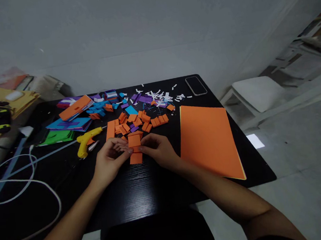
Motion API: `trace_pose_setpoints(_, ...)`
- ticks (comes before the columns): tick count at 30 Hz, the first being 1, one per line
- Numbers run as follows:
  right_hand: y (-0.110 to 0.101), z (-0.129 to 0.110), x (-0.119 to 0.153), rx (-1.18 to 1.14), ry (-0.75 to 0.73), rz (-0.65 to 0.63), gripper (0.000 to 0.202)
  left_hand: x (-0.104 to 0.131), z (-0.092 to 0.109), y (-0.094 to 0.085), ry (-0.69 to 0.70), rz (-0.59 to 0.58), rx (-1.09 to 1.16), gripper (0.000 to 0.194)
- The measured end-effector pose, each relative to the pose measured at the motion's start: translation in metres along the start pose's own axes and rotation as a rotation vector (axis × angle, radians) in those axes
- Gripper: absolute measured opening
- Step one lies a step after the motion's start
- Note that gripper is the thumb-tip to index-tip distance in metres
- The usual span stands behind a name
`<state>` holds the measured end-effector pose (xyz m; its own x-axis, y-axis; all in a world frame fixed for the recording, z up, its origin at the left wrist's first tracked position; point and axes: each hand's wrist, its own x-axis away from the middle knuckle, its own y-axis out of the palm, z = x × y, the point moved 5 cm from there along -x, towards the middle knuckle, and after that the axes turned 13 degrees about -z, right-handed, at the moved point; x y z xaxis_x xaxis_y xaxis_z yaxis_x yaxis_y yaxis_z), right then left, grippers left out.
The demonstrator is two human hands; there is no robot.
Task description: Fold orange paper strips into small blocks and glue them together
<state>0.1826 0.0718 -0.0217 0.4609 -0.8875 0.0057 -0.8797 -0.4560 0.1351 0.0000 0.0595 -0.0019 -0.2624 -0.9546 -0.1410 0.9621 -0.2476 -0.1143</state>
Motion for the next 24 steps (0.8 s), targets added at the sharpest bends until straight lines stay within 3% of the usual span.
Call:
trace_pose_setpoints(6, 0.001, -0.003, 0.0, 0.051, -0.009, -0.029, 0.017, -0.001, 0.004, -0.001, -0.008, -0.095, -0.124, 0.004)
trace_pose_setpoints(11, -0.001, -0.005, 0.0, 0.065, -0.008, -0.032, 0.011, 0.0, 0.009, -0.003, 0.064, -0.115, -0.273, 0.008)
trace_pose_setpoints(17, 0.004, 0.001, -0.002, 0.018, 0.032, -0.107, 0.022, 0.001, 0.02, 0.003, 0.163, -0.201, -0.349, 0.019)
trace_pose_setpoints(24, 0.005, 0.0, 0.001, 0.015, 0.017, -0.087, 0.027, 0.001, 0.014, 0.002, 0.07, -0.184, -0.344, 0.014)
